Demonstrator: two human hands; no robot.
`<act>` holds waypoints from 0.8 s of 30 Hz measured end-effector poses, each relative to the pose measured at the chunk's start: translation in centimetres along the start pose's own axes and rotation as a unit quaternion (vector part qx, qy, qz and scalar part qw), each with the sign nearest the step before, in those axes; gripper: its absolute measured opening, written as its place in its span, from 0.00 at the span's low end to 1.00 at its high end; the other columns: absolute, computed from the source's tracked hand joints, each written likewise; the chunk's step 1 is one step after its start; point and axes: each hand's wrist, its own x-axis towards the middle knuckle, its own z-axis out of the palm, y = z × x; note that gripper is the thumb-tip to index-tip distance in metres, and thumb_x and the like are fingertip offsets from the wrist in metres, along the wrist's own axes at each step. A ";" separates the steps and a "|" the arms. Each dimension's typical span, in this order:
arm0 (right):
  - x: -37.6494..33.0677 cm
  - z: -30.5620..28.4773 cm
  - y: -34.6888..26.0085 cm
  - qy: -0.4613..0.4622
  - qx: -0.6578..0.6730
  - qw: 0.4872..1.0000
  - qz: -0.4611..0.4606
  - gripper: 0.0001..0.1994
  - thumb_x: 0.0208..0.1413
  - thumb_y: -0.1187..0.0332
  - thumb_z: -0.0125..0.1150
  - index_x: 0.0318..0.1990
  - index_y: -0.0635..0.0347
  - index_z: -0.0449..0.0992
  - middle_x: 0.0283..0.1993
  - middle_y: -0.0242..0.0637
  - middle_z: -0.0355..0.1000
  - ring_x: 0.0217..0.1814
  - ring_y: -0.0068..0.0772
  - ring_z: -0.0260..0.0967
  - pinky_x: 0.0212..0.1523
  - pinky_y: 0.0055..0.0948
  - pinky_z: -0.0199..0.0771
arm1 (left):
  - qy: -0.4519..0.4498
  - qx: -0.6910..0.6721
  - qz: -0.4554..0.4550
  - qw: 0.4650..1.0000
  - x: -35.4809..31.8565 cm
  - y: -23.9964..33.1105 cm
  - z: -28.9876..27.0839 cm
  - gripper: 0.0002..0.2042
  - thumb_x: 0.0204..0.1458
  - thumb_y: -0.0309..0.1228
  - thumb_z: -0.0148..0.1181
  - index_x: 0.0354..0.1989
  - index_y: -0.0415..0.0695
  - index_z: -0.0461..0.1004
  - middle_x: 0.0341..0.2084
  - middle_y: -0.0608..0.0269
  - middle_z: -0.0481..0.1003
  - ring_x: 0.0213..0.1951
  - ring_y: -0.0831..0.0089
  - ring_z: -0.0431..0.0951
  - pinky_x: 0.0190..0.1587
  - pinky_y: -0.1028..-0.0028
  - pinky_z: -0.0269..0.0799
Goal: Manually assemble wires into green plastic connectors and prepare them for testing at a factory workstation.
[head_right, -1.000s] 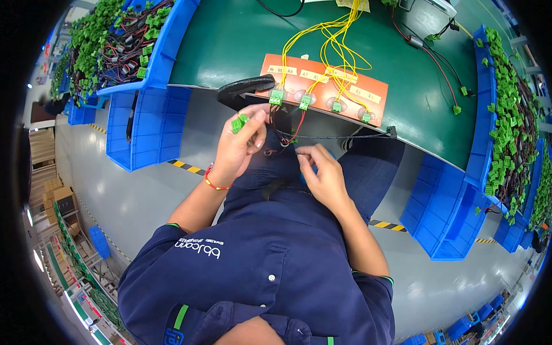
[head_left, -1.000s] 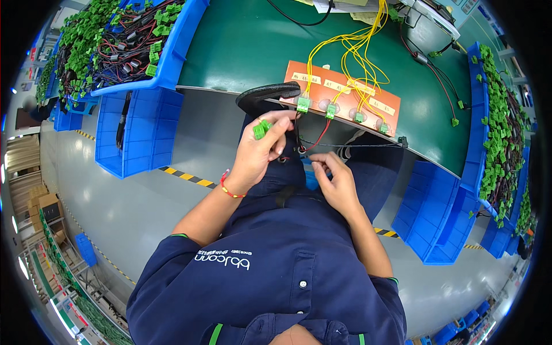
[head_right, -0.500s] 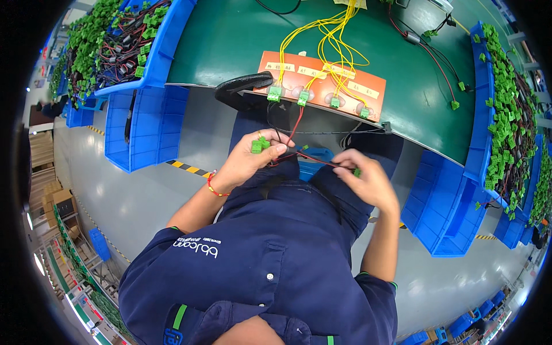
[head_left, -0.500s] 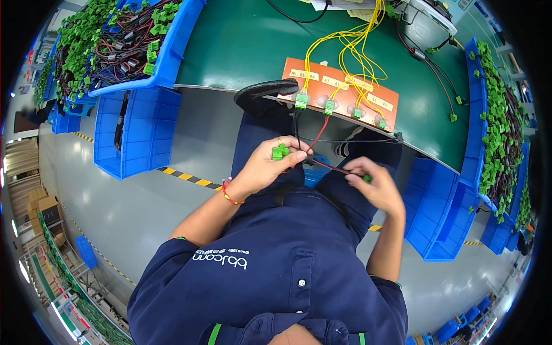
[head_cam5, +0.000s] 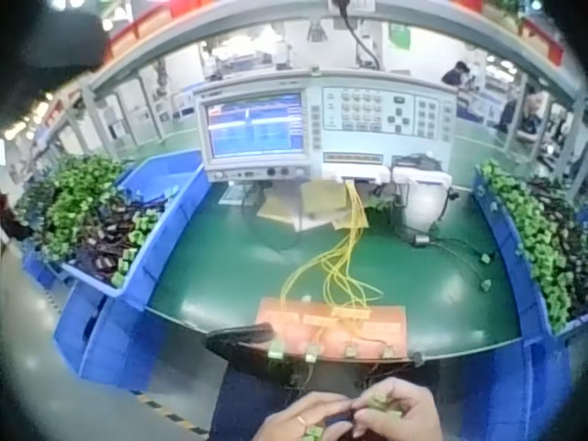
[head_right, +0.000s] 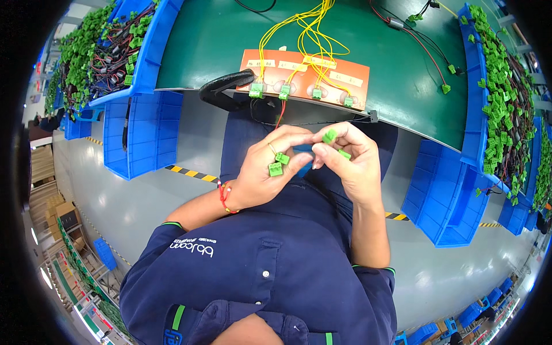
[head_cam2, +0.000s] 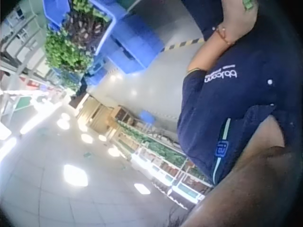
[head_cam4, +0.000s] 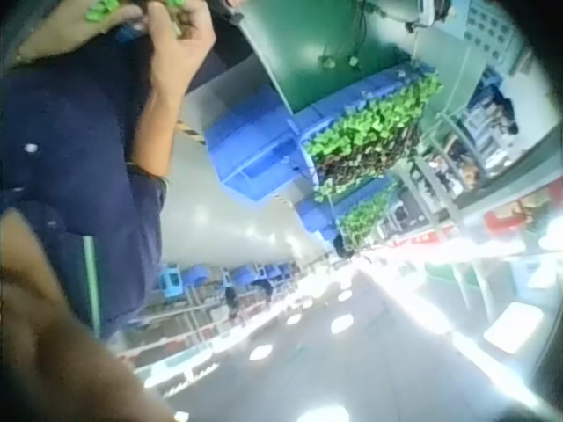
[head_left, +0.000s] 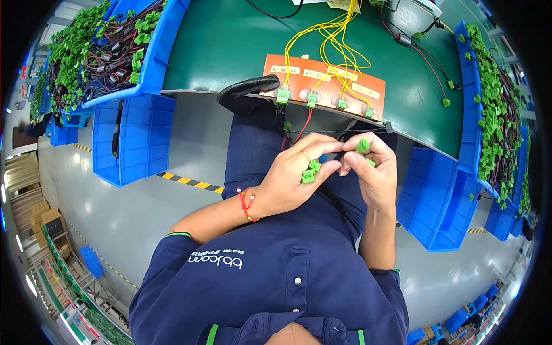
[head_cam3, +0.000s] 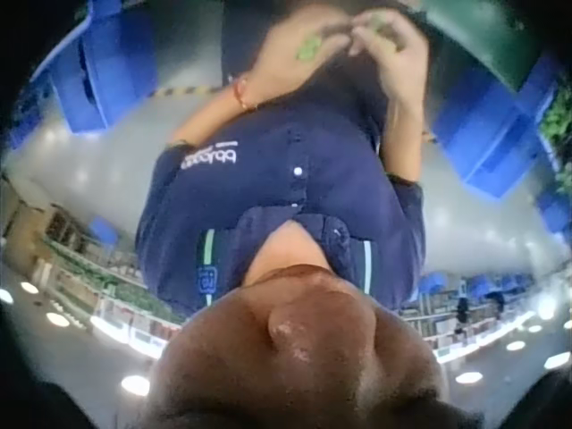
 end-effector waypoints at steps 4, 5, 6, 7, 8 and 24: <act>0.0 0.7 0.8 0.024 0.089 0.996 0.014 0.08 0.55 0.75 0.64 0.41 0.68 0.74 0.33 0.37 0.75 0.29 0.23 0.72 0.34 0.22 0.75 | 0.010 -0.036 -0.048 0.998 0.4 -0.3 0.1 0.06 0.57 0.24 0.58 0.42 0.38 0.74 0.34 0.58 0.75 0.35 0.68 0.78 0.39 0.73 0.72; -0.1 0.7 1.0 0.024 0.089 0.996 0.015 0.08 0.55 0.75 0.64 0.41 0.68 0.74 0.33 0.37 0.75 0.29 0.23 0.72 0.34 0.22 0.75 | 0.011 -0.037 -0.049 0.998 0.4 -0.4 0.1 0.06 0.57 0.24 0.58 0.42 0.38 0.74 0.34 0.58 0.75 0.35 0.68 0.78 0.39 0.73 0.72; -0.2 0.7 1.3 0.036 0.098 0.994 0.022 0.09 0.56 0.74 0.63 0.42 0.68 0.74 0.33 0.37 0.75 0.29 0.23 0.72 0.34 0.22 0.75 | 0.006 -0.059 -0.072 0.996 0.3 -0.4 0.3 0.05 0.57 0.24 0.58 0.40 0.38 0.73 0.32 0.59 0.75 0.33 0.70 0.77 0.38 0.73 0.71; -0.3 0.6 1.6 0.049 0.108 0.993 0.029 0.10 0.57 0.73 0.63 0.43 0.69 0.74 0.33 0.37 0.75 0.28 0.23 0.72 0.33 0.23 0.75 | -0.001 -0.080 -0.096 0.992 0.2 -0.5 0.3 0.04 0.58 0.24 0.58 0.38 0.38 0.73 0.29 0.60 0.75 0.31 0.73 0.77 0.36 0.74 0.71; -0.4 0.6 1.8 0.049 0.109 0.992 0.030 0.10 0.57 0.73 0.63 0.43 0.69 0.74 0.33 0.37 0.75 0.28 0.23 0.72 0.33 0.23 0.75 | 0.000 -0.080 -0.097 0.992 0.2 -0.5 0.3 0.04 0.58 0.24 0.58 0.38 0.38 0.73 0.29 0.60 0.75 0.31 0.73 0.77 0.36 0.74 0.71; 0.3 0.9 1.5 -0.030 0.196 0.980 0.032 0.17 0.63 0.69 0.52 0.54 0.74 0.69 0.46 0.46 0.73 0.24 0.20 0.65 0.29 0.25 0.75 | -0.041 -0.354 -0.244 0.902 0.4 0.2 -0.5 0.09 0.64 0.33 0.52 0.38 0.41 0.72 0.24 0.70 0.74 0.23 0.89 0.65 0.24 0.85 0.57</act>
